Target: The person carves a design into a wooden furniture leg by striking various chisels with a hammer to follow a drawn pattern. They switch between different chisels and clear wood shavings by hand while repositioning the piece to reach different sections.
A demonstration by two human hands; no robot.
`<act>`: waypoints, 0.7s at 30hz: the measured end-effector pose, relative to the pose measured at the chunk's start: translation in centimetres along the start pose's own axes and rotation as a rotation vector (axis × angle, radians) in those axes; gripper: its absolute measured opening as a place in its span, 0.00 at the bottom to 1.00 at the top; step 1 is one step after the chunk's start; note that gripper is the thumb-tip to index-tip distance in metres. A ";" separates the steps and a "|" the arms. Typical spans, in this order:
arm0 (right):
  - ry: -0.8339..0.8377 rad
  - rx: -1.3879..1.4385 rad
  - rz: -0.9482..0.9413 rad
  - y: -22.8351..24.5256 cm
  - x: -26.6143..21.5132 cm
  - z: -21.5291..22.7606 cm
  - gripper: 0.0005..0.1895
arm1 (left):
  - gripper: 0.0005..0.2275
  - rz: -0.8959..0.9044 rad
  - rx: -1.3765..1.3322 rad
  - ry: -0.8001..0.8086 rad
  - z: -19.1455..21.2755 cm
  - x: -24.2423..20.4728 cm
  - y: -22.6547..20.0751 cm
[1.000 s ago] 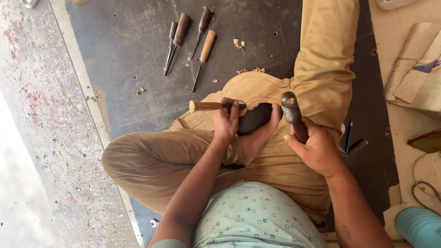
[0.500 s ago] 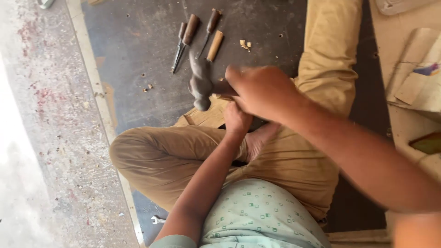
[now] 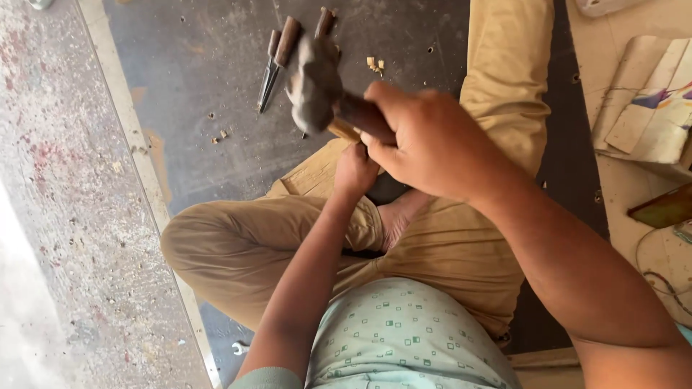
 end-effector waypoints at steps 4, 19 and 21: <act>-0.114 0.238 0.119 0.7 -0.1 0.6 0.10 | 0.12 -0.013 0.014 -0.083 -0.6 -0.8 -0.4; 0.001 -0.201 0.003 -1.9 2.1 -0.8 0.12 | 0.10 -0.053 0.096 -0.165 -1.3 -2.2 -0.2; -0.017 -0.145 0.016 -0.6 2.1 0.3 0.11 | 0.10 -0.047 -0.041 -0.051 -1.0 -0.9 0.8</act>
Point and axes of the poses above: each hand's wrist, its own x-axis towards the middle knuckle, its own z-axis out of the back of the hand, y = z × x, the point moved 2 cm from there along x, towards the middle knuckle, and after that the axes turned 14 degrees about x, right-handed, at the moved point
